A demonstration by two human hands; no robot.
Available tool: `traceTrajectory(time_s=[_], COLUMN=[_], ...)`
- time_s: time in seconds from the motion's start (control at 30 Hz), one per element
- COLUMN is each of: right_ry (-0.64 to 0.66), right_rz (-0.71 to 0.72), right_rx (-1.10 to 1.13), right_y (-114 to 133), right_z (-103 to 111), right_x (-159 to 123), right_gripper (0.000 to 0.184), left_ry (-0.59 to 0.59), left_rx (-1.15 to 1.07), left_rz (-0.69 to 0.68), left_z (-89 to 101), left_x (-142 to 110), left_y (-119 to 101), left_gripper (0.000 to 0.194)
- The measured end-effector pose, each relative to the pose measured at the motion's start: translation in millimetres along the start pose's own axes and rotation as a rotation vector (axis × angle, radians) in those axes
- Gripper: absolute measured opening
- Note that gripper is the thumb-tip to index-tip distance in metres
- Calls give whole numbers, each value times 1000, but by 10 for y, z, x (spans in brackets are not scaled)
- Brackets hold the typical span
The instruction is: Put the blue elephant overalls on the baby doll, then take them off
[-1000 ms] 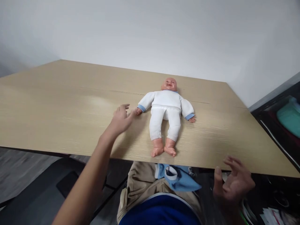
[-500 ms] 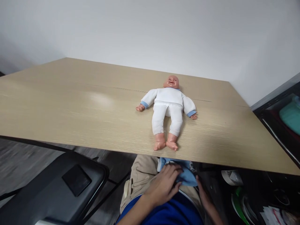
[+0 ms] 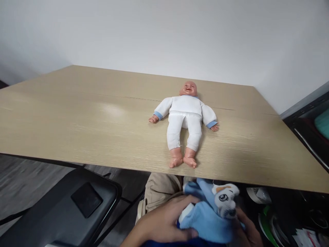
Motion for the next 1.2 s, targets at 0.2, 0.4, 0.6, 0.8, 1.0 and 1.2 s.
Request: traceTrajectory(time_s=[0.2, 0.4, 0.6, 0.8, 1.0, 1.2], right_ry=[328, 504, 688, 658, 763, 795], right_rz=[235, 582, 582, 491, 402, 415], right_rx=[149, 309, 298, 348, 394, 294], right_y=[1211, 2431, 2861, 2889, 2791, 2795], right_z=[2, -452, -781, -988, -1169, -1110], right_x=[787, 1714, 2424, 2917, 3100, 3125], right_gripper=[35, 22, 22, 26, 64, 50], left_ry=[-304, -653, -370, -434, -344, -223], left_rx=[209, 290, -31, 28, 147, 210], left_rz=[-500, -416, -520, -660, -590, -495], left_z=[794, 1857, 2469, 2832, 3004, 3045], left_x=[-41, 454, 1046, 1190, 1332, 1462], left_y=[-923, -1266, -1258, -1474, -1643, -1749], left_gripper=[62, 46, 44, 36, 34, 34])
Point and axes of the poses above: each hand's wrist, its own x-axis towards the middle knuckle, its own z-axis out of the back of the hand, y = z × x, the point moved 4 cm from there along x, towards the middle knuckle, and after that the axes turned 1 degree about -y, right-handed, at the moved point
